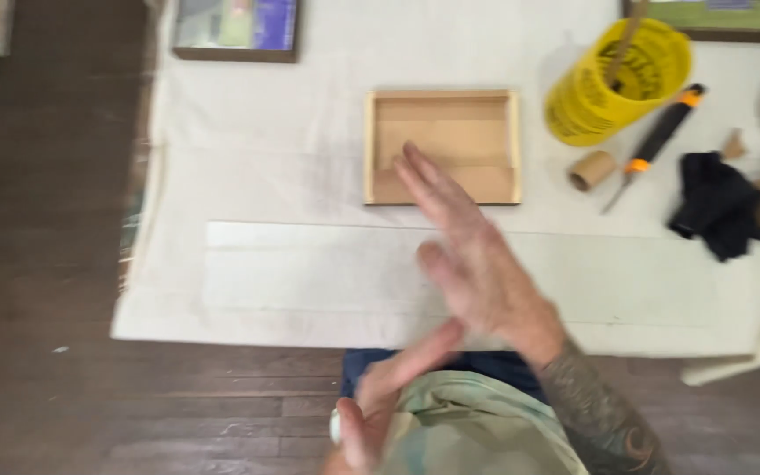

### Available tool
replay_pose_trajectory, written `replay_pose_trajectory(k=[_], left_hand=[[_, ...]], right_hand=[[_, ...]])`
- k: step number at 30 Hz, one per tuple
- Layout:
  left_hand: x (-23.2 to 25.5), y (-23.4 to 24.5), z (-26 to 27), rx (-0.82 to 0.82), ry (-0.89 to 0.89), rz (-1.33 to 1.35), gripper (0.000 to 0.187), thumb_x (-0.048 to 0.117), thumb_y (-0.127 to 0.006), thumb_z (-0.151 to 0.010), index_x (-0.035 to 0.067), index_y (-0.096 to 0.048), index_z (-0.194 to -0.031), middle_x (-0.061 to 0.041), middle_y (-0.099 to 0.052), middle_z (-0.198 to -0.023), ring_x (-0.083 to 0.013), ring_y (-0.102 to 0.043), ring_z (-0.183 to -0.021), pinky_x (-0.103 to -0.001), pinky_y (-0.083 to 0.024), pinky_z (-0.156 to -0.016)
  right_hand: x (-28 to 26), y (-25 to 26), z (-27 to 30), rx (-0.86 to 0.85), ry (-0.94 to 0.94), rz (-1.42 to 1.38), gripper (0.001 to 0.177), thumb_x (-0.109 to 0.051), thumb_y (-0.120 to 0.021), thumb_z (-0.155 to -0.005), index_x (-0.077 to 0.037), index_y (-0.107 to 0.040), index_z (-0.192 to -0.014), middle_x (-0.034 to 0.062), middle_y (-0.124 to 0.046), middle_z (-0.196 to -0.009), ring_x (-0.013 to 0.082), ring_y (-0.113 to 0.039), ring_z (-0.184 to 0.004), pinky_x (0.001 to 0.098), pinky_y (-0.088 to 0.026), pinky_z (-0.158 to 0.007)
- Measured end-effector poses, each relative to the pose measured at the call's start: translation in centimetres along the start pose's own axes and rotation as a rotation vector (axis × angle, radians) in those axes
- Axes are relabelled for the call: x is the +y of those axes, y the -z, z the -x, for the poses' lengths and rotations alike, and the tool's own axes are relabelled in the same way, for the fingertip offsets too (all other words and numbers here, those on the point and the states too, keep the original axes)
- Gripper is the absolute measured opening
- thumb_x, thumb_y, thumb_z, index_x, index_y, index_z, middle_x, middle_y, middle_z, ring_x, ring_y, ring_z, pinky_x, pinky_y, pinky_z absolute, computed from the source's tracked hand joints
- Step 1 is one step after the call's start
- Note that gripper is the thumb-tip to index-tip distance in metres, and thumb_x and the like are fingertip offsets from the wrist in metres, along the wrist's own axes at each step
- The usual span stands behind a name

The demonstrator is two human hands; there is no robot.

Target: Lining a small wooden box with paper and applying finish using a cloth and brush.

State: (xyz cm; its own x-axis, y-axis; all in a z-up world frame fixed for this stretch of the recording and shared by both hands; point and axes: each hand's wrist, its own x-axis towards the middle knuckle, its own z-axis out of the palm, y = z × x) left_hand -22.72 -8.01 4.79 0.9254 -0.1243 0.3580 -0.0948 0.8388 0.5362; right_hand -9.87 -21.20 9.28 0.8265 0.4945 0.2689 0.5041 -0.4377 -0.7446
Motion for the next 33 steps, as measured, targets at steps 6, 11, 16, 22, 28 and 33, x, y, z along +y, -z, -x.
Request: replay_pose_trajectory(k=[6, 11, 16, 22, 28, 33], left_hand=[[3.4, 7.7, -4.3, 0.093, 0.114, -1.616, 0.031, 0.028, -0.067, -0.096, 0.004, -0.074, -0.114, -0.005, -0.077, -0.093, -0.0213, -0.071, -0.084, -0.036, -0.057, -0.074], [2.4, 12.4, -9.8, 0.063, -0.075, -2.174, 0.018, 0.02, -0.084, -0.085, 0.015, -0.081, -0.102, -0.002, -0.065, -0.08, -0.0222, -0.061, -0.069, -0.037, -0.046, -0.063], [1.4, 13.2, -11.3, 0.002, -0.062, -2.189, 0.013, 0.017, -0.084, -0.084, 0.014, -0.079, -0.095, -0.002, -0.064, -0.08, -0.02, -0.063, -0.071, -0.035, -0.047, -0.066], [1.0, 14.2, -11.2, -0.009, -0.151, -2.146, 0.01, 0.014, -0.085, -0.081, 0.015, -0.076, -0.086, -0.002, -0.06, -0.078, -0.0226, -0.062, -0.072, -0.037, -0.048, -0.067], [0.5, 14.5, -11.2, -0.018, -0.189, -2.127, 0.01, 0.015, -0.083, -0.08, 0.013, -0.074, -0.08, -0.005, -0.059, -0.076, -0.0254, -0.062, -0.072, -0.039, -0.047, -0.067], [0.2, 14.8, -11.2, -0.012, -0.247, -2.127, 0.013, 0.016, -0.081, -0.081, 0.012, -0.07, -0.076, -0.005, -0.058, -0.075, -0.026, -0.061, -0.072, -0.039, -0.047, -0.067]], right_hand=[[8.6, 3.1, 4.0, 0.107, -0.129, 0.454, 0.022, -0.014, -0.073, -0.094, -0.002, -0.069, -0.112, 0.0115, -0.07, -0.108, 0.0304, -0.063, -0.102, 0.042, -0.048, -0.094], [11.0, 3.0, 3.2, 0.076, -0.229, 0.644, 0.013, -0.02, -0.08, -0.095, -0.022, -0.076, -0.107, -0.0053, -0.068, -0.102, 0.0171, -0.065, -0.103, 0.0333, -0.052, -0.09], [11.7, 3.3, 3.4, 0.035, -0.21, 0.67, 0.014, -0.018, -0.08, -0.094, -0.02, -0.075, -0.107, -0.004, -0.068, -0.1, 0.0187, -0.065, -0.103, 0.0342, -0.052, -0.087], [10.9, 3.3, 3.1, 0.038, -0.187, 0.616, 0.011, -0.009, -0.078, -0.097, -0.014, -0.075, -0.107, 0.0023, -0.07, -0.1, 0.0236, -0.066, -0.104, 0.0371, -0.053, -0.09], [9.7, 1.0, 1.4, 0.043, -0.157, 0.586, 0.011, -0.008, -0.079, -0.096, -0.013, -0.075, -0.105, 0.004, -0.07, -0.098, 0.0251, -0.066, -0.102, 0.0381, -0.054, -0.092], [9.4, -2.3, -0.6, 0.013, -0.108, 0.587, 0.009, -0.011, -0.078, -0.095, -0.013, -0.075, -0.103, 0.0058, -0.069, -0.097, 0.0263, -0.066, -0.101, 0.0396, -0.055, -0.091]])
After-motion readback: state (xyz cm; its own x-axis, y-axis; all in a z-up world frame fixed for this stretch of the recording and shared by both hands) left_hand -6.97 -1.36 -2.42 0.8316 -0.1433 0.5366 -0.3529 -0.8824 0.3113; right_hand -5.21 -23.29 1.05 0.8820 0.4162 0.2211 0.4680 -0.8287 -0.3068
